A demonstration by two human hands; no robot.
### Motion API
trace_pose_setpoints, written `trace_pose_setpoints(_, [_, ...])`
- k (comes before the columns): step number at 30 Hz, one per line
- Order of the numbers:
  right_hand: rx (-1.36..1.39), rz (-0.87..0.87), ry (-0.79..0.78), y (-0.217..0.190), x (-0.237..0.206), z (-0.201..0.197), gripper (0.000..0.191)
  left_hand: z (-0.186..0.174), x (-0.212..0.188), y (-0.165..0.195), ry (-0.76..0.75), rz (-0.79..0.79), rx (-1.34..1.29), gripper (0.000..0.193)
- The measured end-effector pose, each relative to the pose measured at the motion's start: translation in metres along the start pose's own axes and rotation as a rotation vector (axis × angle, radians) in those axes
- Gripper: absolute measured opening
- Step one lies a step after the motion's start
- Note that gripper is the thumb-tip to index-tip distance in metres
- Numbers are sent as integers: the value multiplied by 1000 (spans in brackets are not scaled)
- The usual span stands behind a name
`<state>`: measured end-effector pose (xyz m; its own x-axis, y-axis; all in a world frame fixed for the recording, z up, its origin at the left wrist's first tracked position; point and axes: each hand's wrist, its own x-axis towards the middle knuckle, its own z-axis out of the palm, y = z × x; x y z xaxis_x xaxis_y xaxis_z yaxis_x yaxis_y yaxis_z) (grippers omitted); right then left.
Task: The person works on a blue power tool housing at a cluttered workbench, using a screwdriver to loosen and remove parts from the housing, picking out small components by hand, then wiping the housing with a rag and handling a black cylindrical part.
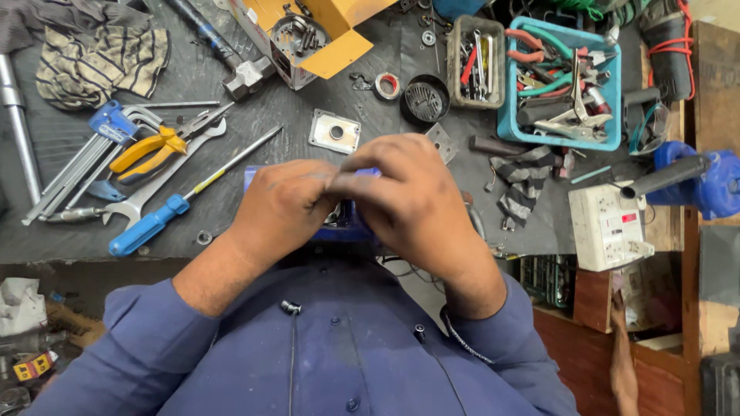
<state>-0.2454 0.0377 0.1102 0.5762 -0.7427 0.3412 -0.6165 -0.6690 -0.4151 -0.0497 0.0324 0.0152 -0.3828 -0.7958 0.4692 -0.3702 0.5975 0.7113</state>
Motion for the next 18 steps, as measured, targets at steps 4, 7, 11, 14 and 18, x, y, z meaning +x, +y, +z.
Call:
trace_pose_setpoints(4, [36, -118, -3, 12, 0, -4, 23, 8, 2, -5, 24, -42, -38, 15])
trace_pose_setpoints(7, [223, 29, 104, 13, -4, 3, 22, 8, 5, -8, 58, -42, -29, 17])
trace_pose_setpoints(11, [392, 178, 222, 19, -7, 20, 18, 7, 9, -11, 42, -73, -47, 19])
trace_pose_setpoints(14, [880, 540, 218, 26, -8, 31, 20, 6, 12, -15, 6, -34, -66, 19])
trace_pose_setpoints(18, [515, 402, 313, 29, -10, 34, 16, 5, 15, -19, -5, -13, -92, 15])
